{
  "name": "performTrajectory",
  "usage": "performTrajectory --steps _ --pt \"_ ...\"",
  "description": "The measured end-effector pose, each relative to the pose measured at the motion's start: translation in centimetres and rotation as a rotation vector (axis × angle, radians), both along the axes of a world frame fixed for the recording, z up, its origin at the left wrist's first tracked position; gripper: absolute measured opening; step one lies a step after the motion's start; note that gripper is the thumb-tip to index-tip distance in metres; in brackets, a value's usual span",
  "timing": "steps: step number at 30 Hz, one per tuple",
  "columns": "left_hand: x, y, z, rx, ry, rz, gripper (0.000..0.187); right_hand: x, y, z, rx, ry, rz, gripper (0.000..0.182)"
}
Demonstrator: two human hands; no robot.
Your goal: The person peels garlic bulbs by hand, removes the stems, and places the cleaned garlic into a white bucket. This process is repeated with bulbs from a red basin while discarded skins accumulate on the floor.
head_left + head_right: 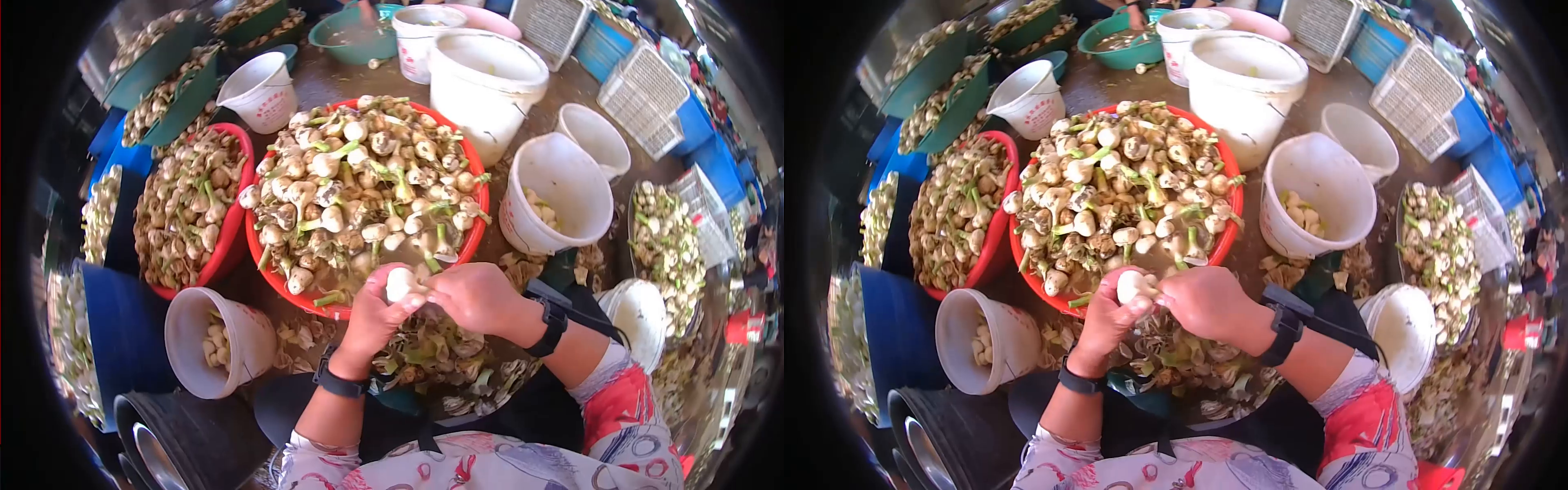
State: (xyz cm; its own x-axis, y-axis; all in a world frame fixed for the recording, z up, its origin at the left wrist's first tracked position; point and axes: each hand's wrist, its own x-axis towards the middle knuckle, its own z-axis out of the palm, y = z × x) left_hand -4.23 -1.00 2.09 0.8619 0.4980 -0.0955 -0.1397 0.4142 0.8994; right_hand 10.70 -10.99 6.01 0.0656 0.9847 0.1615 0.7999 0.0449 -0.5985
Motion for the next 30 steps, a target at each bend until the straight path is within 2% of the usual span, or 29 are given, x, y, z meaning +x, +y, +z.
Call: performTrajectory --steps 2,3,4,5,6,7,9,10,12,13,14,16,17,18,20,21,22,24,25,27,28,30 --pt "0.3 -0.5 -0.8 0.346 0.25 0.105 0.039 -0.1 -0.4 -0.6 0.008 -0.037 -0.007 0.016" --pt "0.2 -0.4 -1.0 0.55 0.243 0.148 0.031 0.1 -0.3 -0.7 -0.063 0.129 -0.029 0.017" --pt "0.1 -0.4 -1.0 0.551 0.244 0.137 0.031 0.3 -0.2 -0.6 -0.135 0.294 -0.048 0.018" --pt "0.1 -0.3 -1.0 0.599 0.163 0.135 0.034 0.1 -0.2 -0.3 -0.335 0.523 -0.176 0.021" --pt "0.1 -0.4 -0.8 0.648 0.078 0.137 0.037 0.2 -0.2 -0.2 -0.331 0.52 -0.177 0.021" --pt "0.1 -0.5 -0.7 0.654 0.073 0.139 0.037 0.3 0.0 -0.5 -0.411 0.802 -0.219 0.022" --pt "-0.2 -1.1 -0.4 -0.13 -0.068 0.048 0.042 0.2 0.5 -1.6 -0.473 1.318 -0.235 0.023" --pt "-0.3 -1.1 0.0 -0.125 -0.075 0.053 0.042 -0.1 0.3 -1.9 -0.471 1.31 -0.227 0.023" --pt "-0.6 -1.1 1.2 -0.509 -0.237 0.067 0.046 -1.1 0.4 -2.0 -0.202 1.602 -0.193 0.018" --pt "-0.9 -1.4 1.8 -0.541 -0.272 0.119 0.044 -1.4 0.5 -1.8 -0.122 1.732 -0.126 0.018" --pt "-1.3 -1.5 2.1 -0.539 -0.28 0.125 0.044 -2.0 0.6 -1.5 -0.127 1.725 -0.119 0.018" --pt "-1.9 -1.4 2.6 -0.576 -0.377 0.167 0.045 -3.3 1.1 -0.3 -0.054 1.54 -0.354 0.018" --pt "-1.9 -0.9 2.1 -0.554 -0.441 0.102 0.041 -3.3 0.8 -0.1 -0.042 1.484 -0.218 0.023" --pt "-2.1 -0.7 2.0 -0.552 -0.447 0.106 0.041 -3.3 0.8 0.1 -0.045 1.479 -0.212 0.023" --pt "-2.5 -0.4 1.8 -0.523 -0.542 -0.085 0.034 -3.0 1.1 0.7 0.1 1.607 -0.259 0.021" --pt "-2.5 -0.7 1.9 -0.577 -0.557 -0.079 0.026 -3.0 1.3 1.9 0.156 1.797 -0.35 0.021" --pt "-2.6 -0.6 2.1 -0.577 -0.562 -0.084 0.026 -1.8 1.4 1.0 0.236 1.888 -0.253 0.021" --pt "-2.6 -0.4 2.6 -0.591 -0.583 -0.038 0.021 0.3 1.0 0.2 0.443 1.7 -0.211 0.017" --pt "-2.8 -0.4 3.1 -0.628 -0.529 0.055 0.014 0.4 1.2 -0.3 0.337 1.132 -0.595 0.019" --pt "-3.0 -0.1 2.6 -0.669 -0.495 0.094 0.011 1.8 -0.4 -3.7 -0.026 -0.149 -0.174 0.023" --pt "-2.9 0.0 2.8 -0.713 -0.462 0.126 0.01 0.9 -0.9 -2.9 -0.476 -0.235 -0.106 0.027" --pt "-2.4 0.1 3.0 -0.689 -0.468 0.179 0.011 -1.1 -1.9 -3.5 -0.389 -0.243 -0.298 0.027"
